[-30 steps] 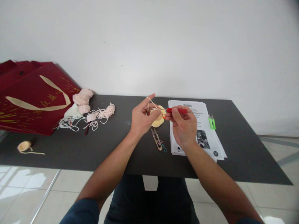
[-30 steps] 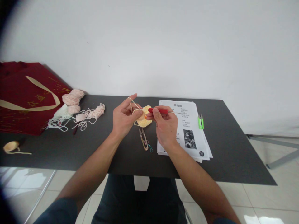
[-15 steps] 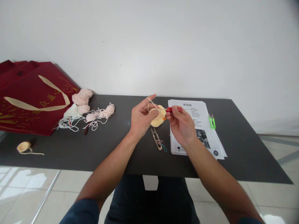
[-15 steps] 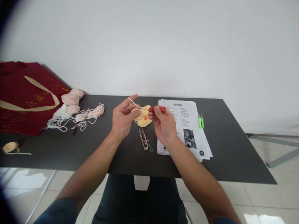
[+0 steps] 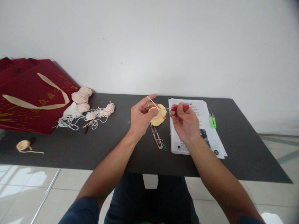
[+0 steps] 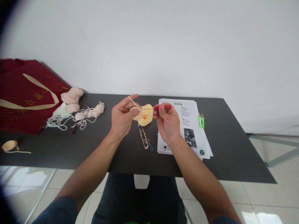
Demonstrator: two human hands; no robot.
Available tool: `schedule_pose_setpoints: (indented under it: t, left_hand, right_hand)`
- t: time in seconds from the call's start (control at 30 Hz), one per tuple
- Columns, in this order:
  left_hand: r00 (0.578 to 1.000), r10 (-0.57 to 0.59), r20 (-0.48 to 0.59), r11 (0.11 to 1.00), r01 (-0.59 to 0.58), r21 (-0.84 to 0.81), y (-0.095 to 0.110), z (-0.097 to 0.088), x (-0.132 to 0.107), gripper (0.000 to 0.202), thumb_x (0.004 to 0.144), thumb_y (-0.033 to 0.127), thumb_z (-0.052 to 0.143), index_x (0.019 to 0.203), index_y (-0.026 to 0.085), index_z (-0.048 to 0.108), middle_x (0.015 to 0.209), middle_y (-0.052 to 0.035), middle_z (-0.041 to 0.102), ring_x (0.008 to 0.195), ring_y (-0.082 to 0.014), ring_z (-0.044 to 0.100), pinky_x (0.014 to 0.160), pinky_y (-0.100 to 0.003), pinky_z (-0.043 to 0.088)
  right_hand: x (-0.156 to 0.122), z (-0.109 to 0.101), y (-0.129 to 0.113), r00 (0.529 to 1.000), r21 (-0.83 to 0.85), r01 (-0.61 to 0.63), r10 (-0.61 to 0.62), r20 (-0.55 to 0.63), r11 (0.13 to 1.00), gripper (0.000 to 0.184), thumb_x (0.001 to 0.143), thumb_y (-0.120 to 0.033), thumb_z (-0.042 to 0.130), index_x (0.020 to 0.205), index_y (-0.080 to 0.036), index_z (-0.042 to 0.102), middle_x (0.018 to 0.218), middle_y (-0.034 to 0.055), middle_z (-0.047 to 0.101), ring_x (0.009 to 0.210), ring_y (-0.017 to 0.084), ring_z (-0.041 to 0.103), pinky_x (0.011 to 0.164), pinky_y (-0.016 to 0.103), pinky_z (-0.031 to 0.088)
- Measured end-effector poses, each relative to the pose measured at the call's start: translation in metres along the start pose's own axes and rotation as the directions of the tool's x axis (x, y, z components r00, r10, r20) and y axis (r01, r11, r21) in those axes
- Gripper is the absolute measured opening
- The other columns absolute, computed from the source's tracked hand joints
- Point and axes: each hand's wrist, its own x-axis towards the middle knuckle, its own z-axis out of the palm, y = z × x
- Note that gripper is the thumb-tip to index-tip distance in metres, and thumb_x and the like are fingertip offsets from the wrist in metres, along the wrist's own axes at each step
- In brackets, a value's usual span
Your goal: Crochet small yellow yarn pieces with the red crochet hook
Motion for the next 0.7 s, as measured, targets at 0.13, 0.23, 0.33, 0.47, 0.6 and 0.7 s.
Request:
schedule_pose_setpoints:
  t: [0.13, 0.23, 0.33, 0.47, 0.6, 0.7]
  left_hand:
    - [1.0, 0.015, -0.016, 1.0, -0.015, 0.003, -0.001, 0.0, 0.001, 0.048, 0.073, 0.015, 0.08, 0.12, 0.023, 0.074, 0.081, 0.0008, 0.076, 0.072, -0.0115, 0.067, 0.07, -0.025, 0.053]
    - [0.999, 0.031, -0.021, 0.999, -0.031, 0.011, 0.001, 0.001, 0.0, 0.046, 0.074, 0.014, 0.079, 0.119, 0.023, 0.075, 0.082, 0.0004, 0.076, 0.071, -0.0112, 0.067, 0.069, -0.025, 0.053]
    - [0.998, 0.042, -0.035, 0.998, -0.041, 0.04, 0.002, 0.002, -0.002, 0.045, 0.075, 0.015, 0.079, 0.119, 0.022, 0.075, 0.081, 0.0006, 0.076, 0.069, -0.0108, 0.066, 0.067, -0.025, 0.053]
    - [0.997, 0.057, -0.055, 0.996, -0.052, 0.079, 0.003, 0.003, -0.002, 0.043, 0.074, 0.016, 0.079, 0.117, 0.022, 0.075, 0.081, 0.0006, 0.076, 0.068, -0.0108, 0.066, 0.065, -0.024, 0.053]
    - [0.995, 0.078, -0.07, 0.991, -0.07, 0.118, 0.005, 0.005, -0.003, 0.043, 0.075, 0.019, 0.08, 0.118, 0.021, 0.075, 0.082, -0.0003, 0.076, 0.069, -0.0116, 0.067, 0.066, -0.024, 0.054]
    - [0.993, 0.084, -0.085, 0.984, -0.07, 0.164, 0.007, 0.006, -0.004, 0.042, 0.076, 0.02, 0.079, 0.117, 0.02, 0.075, 0.082, -0.0011, 0.077, 0.071, -0.0125, 0.068, 0.067, -0.025, 0.055]
  right_hand:
    - [-0.003, 0.001, 0.0, 0.996, -0.03, 0.088, -0.088, 0.006, 0.996, 0.027, 0.077, -0.032, 0.089, 0.082, -0.023, 0.064, 0.082, -0.0043, 0.072, 0.065, 0.006, 0.064, 0.058, 0.015, 0.053]
    - [-0.005, 0.003, 0.001, 0.987, -0.069, 0.162, -0.162, 0.009, 0.984, 0.025, 0.079, -0.032, 0.088, 0.085, -0.024, 0.065, 0.083, -0.0039, 0.072, 0.065, 0.007, 0.064, 0.058, 0.017, 0.053]
    - [-0.008, 0.006, 0.001, 0.974, -0.116, 0.226, -0.228, -0.003, 0.967, 0.026, 0.079, -0.033, 0.087, 0.086, -0.025, 0.064, 0.083, -0.0039, 0.072, 0.065, 0.008, 0.064, 0.058, 0.02, 0.053]
    - [-0.01, 0.009, 0.001, 0.96, -0.151, 0.276, -0.28, -0.002, 0.949, 0.027, 0.08, -0.035, 0.086, 0.088, -0.026, 0.062, 0.083, -0.0039, 0.071, 0.066, 0.009, 0.064, 0.058, 0.021, 0.053]
    - [-0.011, 0.01, 0.003, 0.951, -0.166, 0.307, -0.31, 0.01, 0.937, 0.024, 0.083, -0.034, 0.084, 0.09, -0.026, 0.063, 0.086, -0.0037, 0.072, 0.066, 0.009, 0.065, 0.059, 0.022, 0.054]
    - [-0.012, 0.01, 0.004, 0.948, -0.155, 0.316, -0.316, 0.023, 0.936, 0.022, 0.084, -0.031, 0.083, 0.091, -0.025, 0.064, 0.087, -0.0035, 0.073, 0.067, 0.008, 0.067, 0.06, 0.022, 0.054]
